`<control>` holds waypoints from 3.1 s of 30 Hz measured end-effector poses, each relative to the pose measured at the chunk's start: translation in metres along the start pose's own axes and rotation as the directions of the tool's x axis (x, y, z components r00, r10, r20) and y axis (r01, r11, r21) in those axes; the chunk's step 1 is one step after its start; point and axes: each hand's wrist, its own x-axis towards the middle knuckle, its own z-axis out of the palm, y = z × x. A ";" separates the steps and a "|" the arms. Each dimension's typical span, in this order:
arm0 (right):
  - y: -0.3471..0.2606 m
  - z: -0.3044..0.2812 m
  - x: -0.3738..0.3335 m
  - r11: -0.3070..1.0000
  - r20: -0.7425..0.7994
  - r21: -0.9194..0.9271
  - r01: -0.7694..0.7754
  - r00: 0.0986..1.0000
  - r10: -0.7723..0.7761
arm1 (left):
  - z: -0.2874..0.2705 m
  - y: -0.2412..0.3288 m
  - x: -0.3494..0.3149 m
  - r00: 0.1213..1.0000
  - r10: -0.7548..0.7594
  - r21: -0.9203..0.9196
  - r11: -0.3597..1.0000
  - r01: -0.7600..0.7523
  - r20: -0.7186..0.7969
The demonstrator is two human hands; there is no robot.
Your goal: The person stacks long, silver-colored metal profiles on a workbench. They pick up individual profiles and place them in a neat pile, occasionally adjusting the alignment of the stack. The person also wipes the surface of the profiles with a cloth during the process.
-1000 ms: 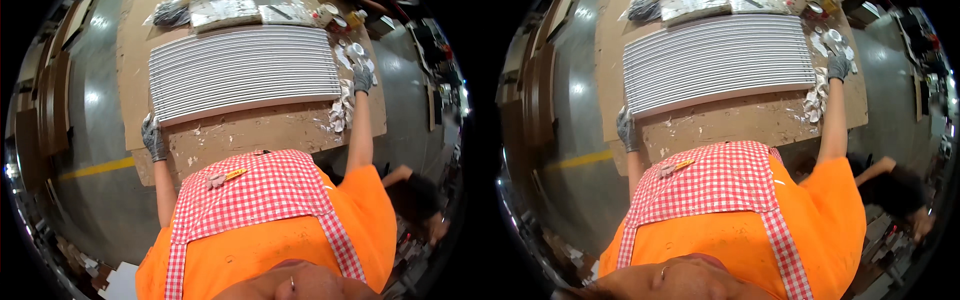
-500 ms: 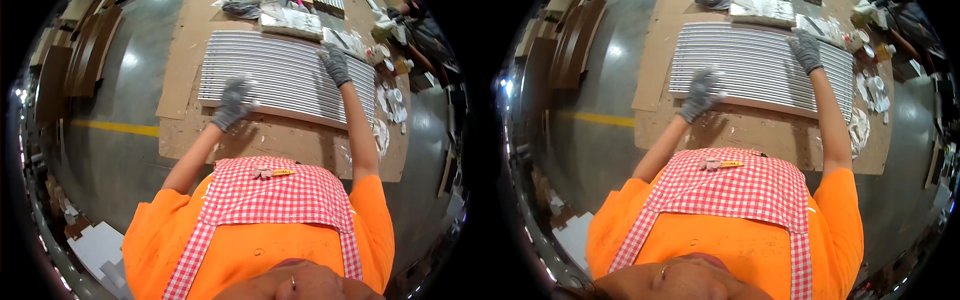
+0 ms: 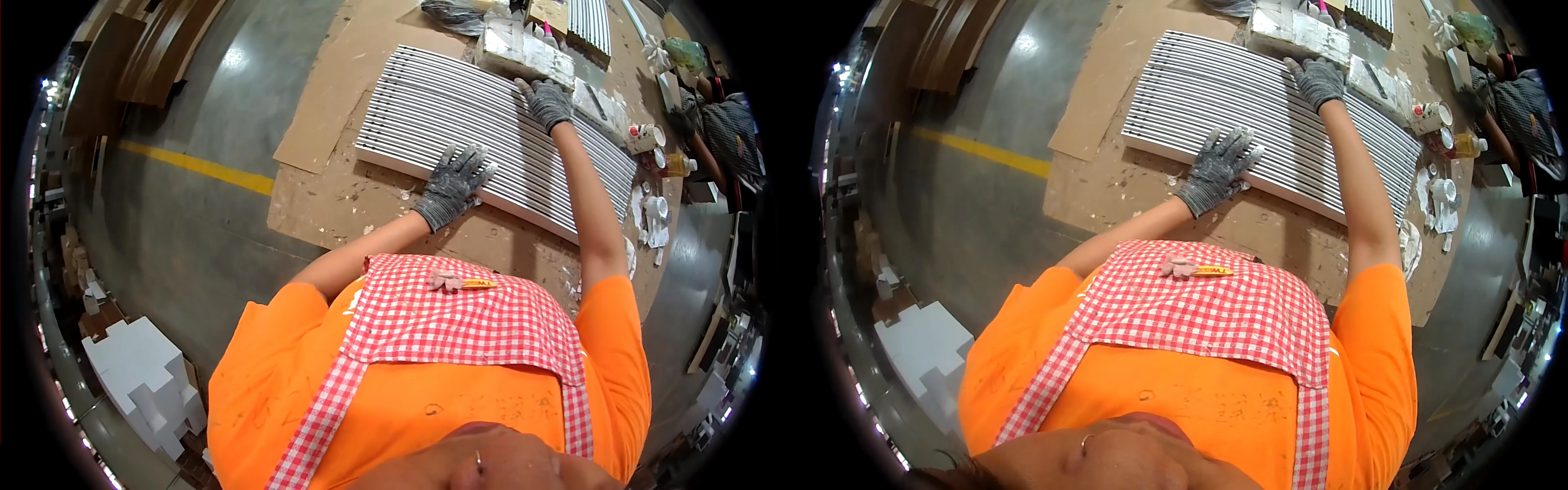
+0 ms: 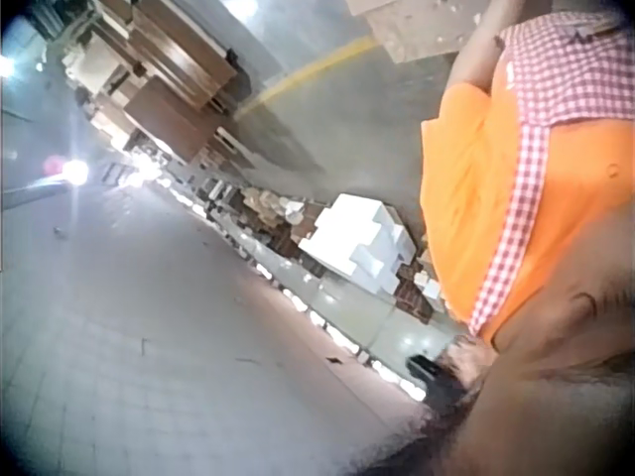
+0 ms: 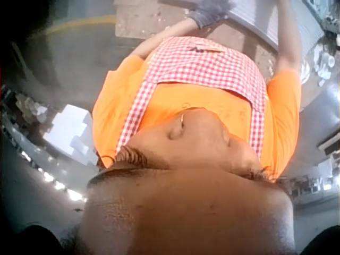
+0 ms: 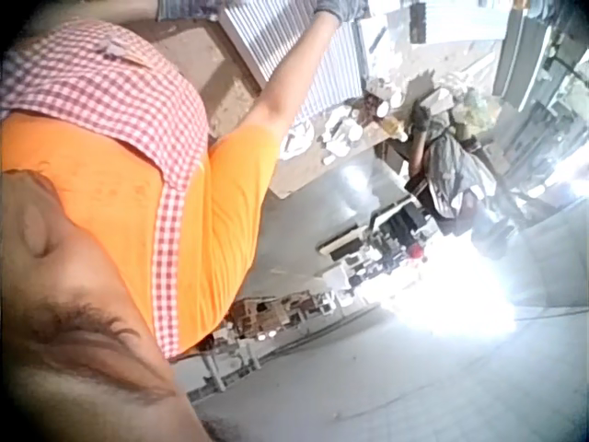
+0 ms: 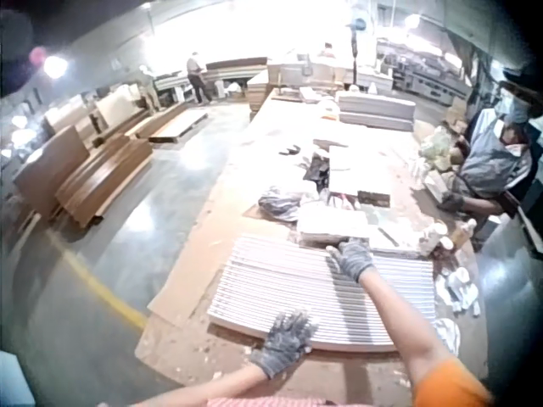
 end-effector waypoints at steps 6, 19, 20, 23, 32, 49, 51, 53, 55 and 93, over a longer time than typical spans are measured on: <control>-0.008 0.036 0.001 0.990 -0.071 0.139 0.021 0.997 -0.011 | 0.004 0.004 -0.005 0.996 0.021 -0.016 1.000 -0.023 -0.091; -0.020 0.038 -0.024 0.986 -0.108 0.166 0.021 0.994 -0.003 | 0.015 0.017 -0.021 0.986 -0.005 0.045 0.999 0.013 -0.166; -0.018 0.039 -0.028 0.987 -0.088 0.161 0.020 0.996 -0.006 | 0.014 0.019 -0.026 0.987 0.002 0.042 0.999 0.005 -0.163; -0.039 0.033 -0.058 0.984 -0.089 0.176 0.042 0.996 -0.026 | 0.016 0.024 -0.049 0.987 -0.004 0.013 1.000 0.006 -0.160; -0.037 0.047 -0.079 0.975 -0.218 0.191 0.115 0.973 -0.072 | 0.010 0.030 -0.063 1.000 -0.026 -0.046 0.999 0.026 -0.003; 0.045 0.083 -0.163 0.942 -0.217 0.179 -0.284 0.923 0.319 | -0.037 -0.169 -0.083 0.544 -0.821 0.285 0.488 0.825 -0.170; 0.079 0.078 -0.164 0.890 -0.247 0.193 -0.414 0.857 0.452 | -0.048 -0.199 -0.079 0.551 -0.816 0.317 0.483 0.816 -0.175; 0.118 0.071 -0.167 0.852 -0.238 0.279 -0.442 0.828 0.508 | -0.064 -0.212 -0.080 0.792 -0.592 0.185 0.770 0.611 -0.150; 0.176 0.074 -0.160 0.786 -0.123 0.332 -0.521 0.802 0.584 | -0.080 -0.204 -0.041 0.760 -0.645 -0.254 0.749 0.611 -0.073; 0.329 0.165 -0.073 0.798 0.163 0.181 -0.575 0.817 0.553 | -0.058 -0.224 0.085 0.448 -0.839 -0.145 0.424 0.894 0.309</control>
